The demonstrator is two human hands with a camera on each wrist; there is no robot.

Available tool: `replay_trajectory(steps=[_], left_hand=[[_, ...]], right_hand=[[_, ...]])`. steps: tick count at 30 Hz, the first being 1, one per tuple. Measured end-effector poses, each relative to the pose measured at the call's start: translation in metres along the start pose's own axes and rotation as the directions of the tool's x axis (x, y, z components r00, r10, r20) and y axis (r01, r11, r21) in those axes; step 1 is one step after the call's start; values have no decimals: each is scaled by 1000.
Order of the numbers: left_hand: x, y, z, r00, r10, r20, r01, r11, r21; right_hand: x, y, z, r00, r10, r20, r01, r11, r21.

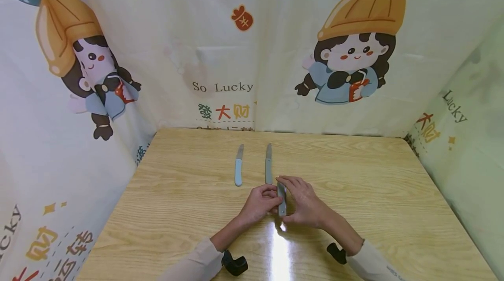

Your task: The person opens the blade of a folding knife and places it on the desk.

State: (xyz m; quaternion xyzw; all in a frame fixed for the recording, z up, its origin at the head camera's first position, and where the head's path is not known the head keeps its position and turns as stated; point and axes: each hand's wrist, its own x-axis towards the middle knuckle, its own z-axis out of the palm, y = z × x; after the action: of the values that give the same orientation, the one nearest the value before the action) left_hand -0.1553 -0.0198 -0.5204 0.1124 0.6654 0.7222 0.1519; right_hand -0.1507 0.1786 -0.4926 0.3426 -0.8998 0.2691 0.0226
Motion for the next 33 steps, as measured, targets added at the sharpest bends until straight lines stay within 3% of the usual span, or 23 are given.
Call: replay_trajectory(steps=[3,6,9,12,16,22,25,28,33], left_hand=[[0,0,0,1000,-5,-26,5,1000,-12],[0,1,-1,999,-4,-40,4,1000,-8],[-1,3,-2,999,1,-32,-1,1000,0],[-2,5,-3,1000,4,-27,-3,1000,16],[-3,5,-3,1000,-6,-29,7,999,37],[-5,2,-2,1000,16,-2,-16,1000,26],[-5,1,-2,1000,24,0,-24,1000,13],[-5,0,-2,1000,16,-9,-16,1000,8],[-5,0,-2,1000,4,-23,-4,1000,16]], right_hand=[[0,-2,1,1000,21,-5,-20,998,54],[-2,-5,-1,994,107,26,-111,968,227],[-2,-5,-3,976,214,51,-214,869,445],[-1,-4,-2,952,304,32,-264,764,589],[0,1,2,924,383,5,-273,648,711],[-3,3,13,867,497,33,-278,429,859],[-3,3,18,824,565,30,-279,359,891],[-3,1,22,790,612,41,-288,311,906],[-2,-1,28,765,638,91,-324,258,910]])
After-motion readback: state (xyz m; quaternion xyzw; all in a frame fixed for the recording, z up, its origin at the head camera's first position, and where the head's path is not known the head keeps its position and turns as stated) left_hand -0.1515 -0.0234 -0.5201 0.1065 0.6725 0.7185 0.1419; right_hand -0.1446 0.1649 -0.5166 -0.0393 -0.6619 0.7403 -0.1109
